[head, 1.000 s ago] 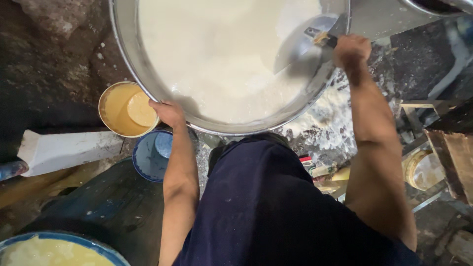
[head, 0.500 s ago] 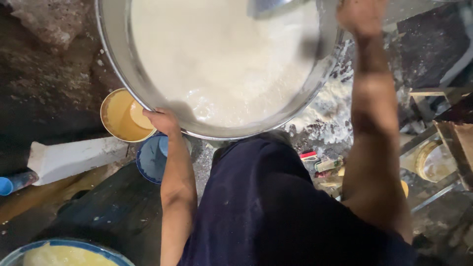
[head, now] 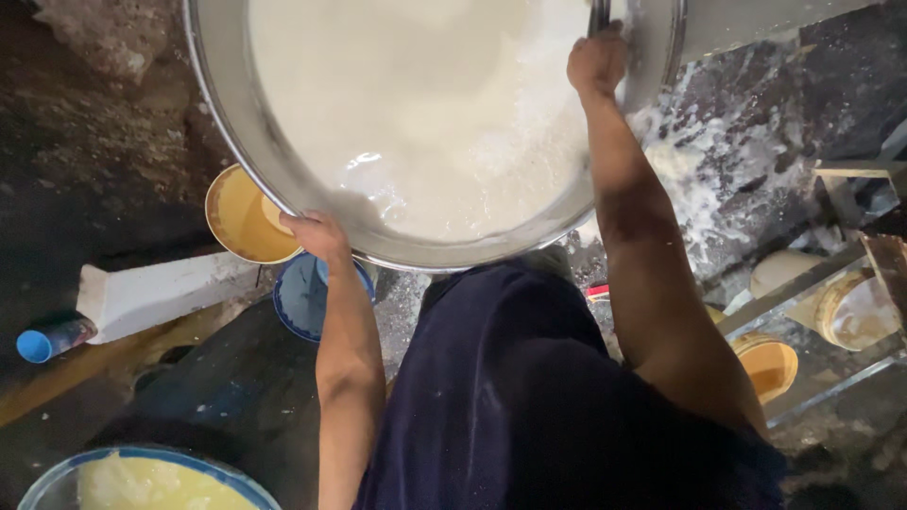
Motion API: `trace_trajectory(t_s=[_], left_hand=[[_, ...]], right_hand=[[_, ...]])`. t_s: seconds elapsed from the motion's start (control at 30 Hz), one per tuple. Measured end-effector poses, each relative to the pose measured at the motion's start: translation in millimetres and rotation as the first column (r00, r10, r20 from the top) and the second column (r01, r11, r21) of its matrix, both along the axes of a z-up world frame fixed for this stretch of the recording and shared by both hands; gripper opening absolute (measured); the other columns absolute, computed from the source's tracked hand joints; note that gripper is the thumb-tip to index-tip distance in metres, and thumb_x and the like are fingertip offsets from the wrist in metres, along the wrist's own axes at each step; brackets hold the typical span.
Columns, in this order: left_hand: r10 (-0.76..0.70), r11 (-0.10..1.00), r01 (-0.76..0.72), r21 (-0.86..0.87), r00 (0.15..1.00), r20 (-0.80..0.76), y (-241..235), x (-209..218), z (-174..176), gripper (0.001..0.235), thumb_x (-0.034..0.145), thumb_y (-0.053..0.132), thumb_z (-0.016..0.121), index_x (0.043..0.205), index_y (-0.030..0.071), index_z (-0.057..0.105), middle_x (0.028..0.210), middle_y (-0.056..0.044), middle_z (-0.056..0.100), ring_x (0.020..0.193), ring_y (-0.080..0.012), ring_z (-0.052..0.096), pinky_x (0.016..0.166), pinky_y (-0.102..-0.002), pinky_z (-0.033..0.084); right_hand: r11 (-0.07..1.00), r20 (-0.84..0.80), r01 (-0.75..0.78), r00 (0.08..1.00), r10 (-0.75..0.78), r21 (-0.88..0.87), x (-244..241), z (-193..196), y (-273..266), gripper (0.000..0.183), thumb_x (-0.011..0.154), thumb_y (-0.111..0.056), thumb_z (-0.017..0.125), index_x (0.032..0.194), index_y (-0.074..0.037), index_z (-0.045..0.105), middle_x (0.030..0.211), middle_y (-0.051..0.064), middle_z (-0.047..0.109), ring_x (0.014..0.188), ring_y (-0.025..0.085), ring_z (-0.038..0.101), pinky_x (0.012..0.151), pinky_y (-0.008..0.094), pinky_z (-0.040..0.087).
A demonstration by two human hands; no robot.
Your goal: The person repeatedly scoops a yellowish liquid from a large blue barrel using a metal ladle and pours it into a large stainless steel mixing bowl. They then stir the contents of the bowl with the ladle to mix the liquids together.
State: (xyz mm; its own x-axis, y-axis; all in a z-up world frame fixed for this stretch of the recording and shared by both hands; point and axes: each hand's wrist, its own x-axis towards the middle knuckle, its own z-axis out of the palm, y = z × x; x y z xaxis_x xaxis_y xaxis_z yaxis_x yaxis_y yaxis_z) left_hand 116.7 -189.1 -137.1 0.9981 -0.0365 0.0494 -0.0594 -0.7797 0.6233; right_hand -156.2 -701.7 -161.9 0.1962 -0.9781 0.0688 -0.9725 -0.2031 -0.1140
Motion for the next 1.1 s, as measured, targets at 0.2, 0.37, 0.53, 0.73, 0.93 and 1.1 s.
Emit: trace_trajectory(t_s=[0.2, 0.37, 0.53, 0.73, 0.93, 1.1], left_hand=[[-0.012, 0.999, 0.012, -0.031, 1.0, 0.002, 1.6, 0.7, -3.4, 0.049, 0.099, 0.01, 0.052, 0.143, -0.005, 0.035, 0.112, -0.04, 0.063, 0.1, -0.0567, 0.063, 0.082, -0.059, 0.05], [0.005, 1.0, -0.005, -0.009, 0.999, -0.037, -2.6, -0.9, 3.3, 0.048, 0.1, 0.01, 0.05, 0.143, -0.005, 0.035, 0.112, -0.039, 0.063, 0.099, -0.0566, 0.063, 0.081, -0.058, 0.05], [-0.006, 0.998, 0.003, -0.062, 0.998, -0.057, -4.7, -2.9, 11.2, 0.046, 0.101, 0.009, 0.049, 0.142, -0.006, 0.034, 0.111, -0.039, 0.063, 0.098, -0.056, 0.063, 0.079, -0.056, 0.051], [-0.046, 0.996, 0.046, -0.077, 0.999, 0.001, -2.0, -1.0, 2.0, 0.041, 0.101, 0.006, 0.049, 0.136, -0.01, 0.037, 0.109, -0.04, 0.062, 0.098, -0.0572, 0.062, 0.079, -0.057, 0.05], [-0.025, 0.997, 0.024, -0.078, 1.0, -0.007, -1.8, 1.8, -10.0, 0.037, 0.101, 0.007, 0.049, 0.133, -0.009, 0.039, 0.109, -0.04, 0.062, 0.098, -0.0579, 0.061, 0.08, -0.059, 0.048], [-0.035, 0.994, 0.035, -0.102, 0.999, 0.001, -4.5, -0.3, -5.1, 0.038, 0.1, 0.007, 0.049, 0.135, -0.007, 0.039, 0.112, -0.039, 0.062, 0.101, -0.0569, 0.062, 0.08, -0.06, 0.048]], right_hand=[[0.879, 0.205, 0.34, 0.884, -0.42, 0.334, -19.5, -14.3, 23.0, 0.037, 0.087, -0.019, 0.057, 0.118, 0.0, 0.06, 0.117, 0.026, 0.068, 0.107, 0.042, 0.069, 0.091, 0.047, 0.057], [0.764, 0.388, 0.352, 0.702, -0.597, 0.54, -44.6, -15.8, 56.4, 0.033, 0.082, -0.016, 0.063, 0.107, 0.006, 0.063, 0.109, 0.028, 0.071, 0.1, 0.041, 0.072, 0.084, 0.043, 0.06], [0.702, 0.46, 0.338, 0.567, -0.683, 0.626, -54.3, -17.3, 84.3, 0.027, 0.08, -0.014, 0.064, 0.095, 0.009, 0.064, 0.089, 0.024, 0.073, 0.078, 0.034, 0.074, 0.066, 0.044, 0.056], [0.663, 0.557, 0.188, 0.406, -0.724, 0.724, -59.3, -16.1, 111.9, 0.019, 0.081, -0.01, 0.064, 0.082, 0.009, 0.066, 0.066, 0.013, 0.066, 0.052, 0.024, 0.063, 0.046, 0.041, 0.047], [0.603, 0.492, 0.194, 0.414, -0.766, 0.774, -60.4, -14.9, 137.1, 0.018, 0.083, -0.011, 0.063, 0.082, 0.007, 0.066, 0.067, 0.014, 0.065, 0.052, 0.026, 0.064, 0.045, 0.041, 0.048], [0.618, 0.432, 0.253, 0.522, -0.735, 0.745, -53.7, -14.7, 150.4, 0.023, 0.082, -0.014, 0.066, 0.087, 0.008, 0.069, 0.075, 0.016, 0.071, 0.064, 0.028, 0.069, 0.053, 0.042, 0.05]])
